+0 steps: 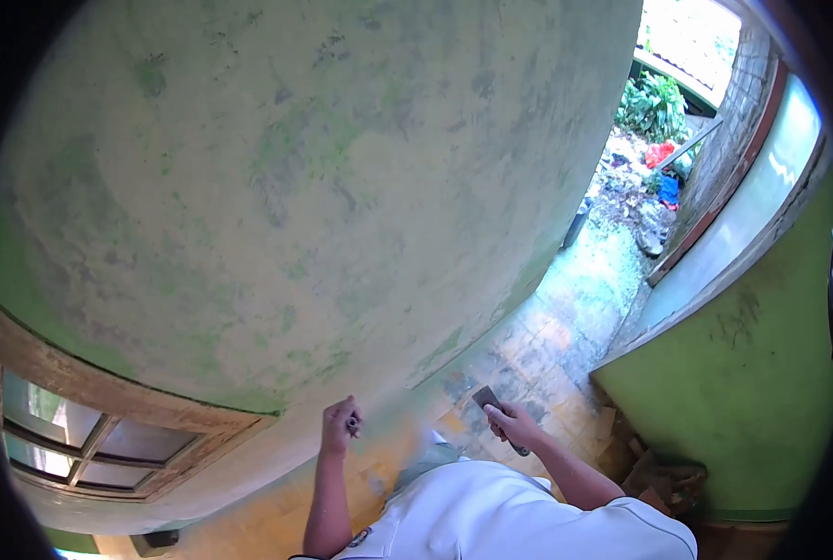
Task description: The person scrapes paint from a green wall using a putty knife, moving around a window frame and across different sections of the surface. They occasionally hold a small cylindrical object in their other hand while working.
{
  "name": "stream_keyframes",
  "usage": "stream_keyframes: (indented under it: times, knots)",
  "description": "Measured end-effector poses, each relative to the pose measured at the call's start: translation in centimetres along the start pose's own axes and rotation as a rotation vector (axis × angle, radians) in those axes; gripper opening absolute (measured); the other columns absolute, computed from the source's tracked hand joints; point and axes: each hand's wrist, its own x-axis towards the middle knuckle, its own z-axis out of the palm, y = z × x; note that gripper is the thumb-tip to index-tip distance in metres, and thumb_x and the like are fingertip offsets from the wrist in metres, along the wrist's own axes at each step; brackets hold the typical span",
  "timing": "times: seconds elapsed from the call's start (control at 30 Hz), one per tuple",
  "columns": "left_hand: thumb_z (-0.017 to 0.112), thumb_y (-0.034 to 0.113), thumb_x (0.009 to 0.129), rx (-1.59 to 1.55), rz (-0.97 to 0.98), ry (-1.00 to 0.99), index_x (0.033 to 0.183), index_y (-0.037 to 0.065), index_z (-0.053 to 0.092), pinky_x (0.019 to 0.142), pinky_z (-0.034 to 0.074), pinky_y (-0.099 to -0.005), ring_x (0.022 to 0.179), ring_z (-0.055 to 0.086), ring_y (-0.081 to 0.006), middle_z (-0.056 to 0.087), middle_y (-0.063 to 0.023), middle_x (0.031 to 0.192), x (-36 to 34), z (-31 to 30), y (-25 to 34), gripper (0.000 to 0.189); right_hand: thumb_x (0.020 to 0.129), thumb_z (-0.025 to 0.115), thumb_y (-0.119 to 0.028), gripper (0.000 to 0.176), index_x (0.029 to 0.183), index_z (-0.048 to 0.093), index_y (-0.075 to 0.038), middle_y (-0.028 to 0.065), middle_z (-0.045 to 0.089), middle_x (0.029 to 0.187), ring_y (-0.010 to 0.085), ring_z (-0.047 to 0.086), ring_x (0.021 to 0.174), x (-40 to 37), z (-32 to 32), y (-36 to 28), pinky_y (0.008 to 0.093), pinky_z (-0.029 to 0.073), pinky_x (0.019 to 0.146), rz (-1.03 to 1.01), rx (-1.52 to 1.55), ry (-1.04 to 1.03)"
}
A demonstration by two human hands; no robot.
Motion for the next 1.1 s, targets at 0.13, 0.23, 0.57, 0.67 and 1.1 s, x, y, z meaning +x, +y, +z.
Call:
stream_keyframes:
  times: [0.13,0.23,0.57,0.67,1.1]
  knots:
    - [0.052,0.036,0.091,-0.136,0.111,0.043,0.064,0.007,0.052,0.037,0.033,-0.0199,0.039,0.044,-0.0073,0.048,-0.0023,0.05,3.3,0.5,1.0,0.04,0.092,0.05,-0.035,0.033,0.077,0.052,-0.005,0.0004,0.05,0.061,0.0085,0.047,0.052,2.6,-1.6,-2.2,0.0235,0.039,0.048,-0.059,0.085,0.1]
    - [0.051,0.037,0.091,-0.159,0.038,0.028,0.064,0.007,0.052,0.037,0.032,-0.0197,0.038,0.043,-0.0072,0.048,-0.0024,0.05,5.1,1.9,1.5,0.04,0.092,0.05,-0.034,0.031,0.079,0.052,-0.005,0.0007,0.051,0.063,0.0088,0.048,0.053,4.3,-1.6,-3.8,0.0236,0.04,0.049,-0.086,0.147,0.126]
    - [0.049,0.036,0.092,-0.17,0.024,0.073,0.066,0.007,0.052,0.039,0.033,-0.0208,0.037,0.041,-0.0083,0.047,-0.0026,0.049,7.1,1.7,0.2,0.04,0.093,0.05,-0.034,0.034,0.074,0.05,-0.005,-0.0005,0.047,0.057,0.008,0.045,0.048,11.1,-2.1,-4.5,0.025,0.037,0.044,-0.156,0.121,0.256]
    - [0.049,0.037,0.091,-0.243,0.002,0.172,0.067,0.007,0.052,0.046,0.039,-0.0237,0.036,0.04,-0.0096,0.046,-0.0027,0.048,6.7,1.7,0.5,0.039,0.092,0.05,-0.039,0.042,0.067,0.048,-0.005,0.0012,0.047,0.051,0.0092,0.044,0.041,13.8,-3.0,-6.2,0.0252,0.036,0.04,-0.255,-0.008,0.31]
    - [0.045,0.035,0.093,-0.494,0.08,0.252,0.069,0.008,0.05,0.056,0.045,-0.0311,0.037,0.038,-0.0129,0.041,-0.0009,0.05,8.5,7.2,3.1,0.037,0.092,0.05,-0.041,0.046,0.062,0.046,-0.006,-0.0003,0.044,0.049,0.0078,0.043,0.039,16.7,-4.6,-15.6,0.0248,0.034,0.037,-0.376,-0.044,0.172]
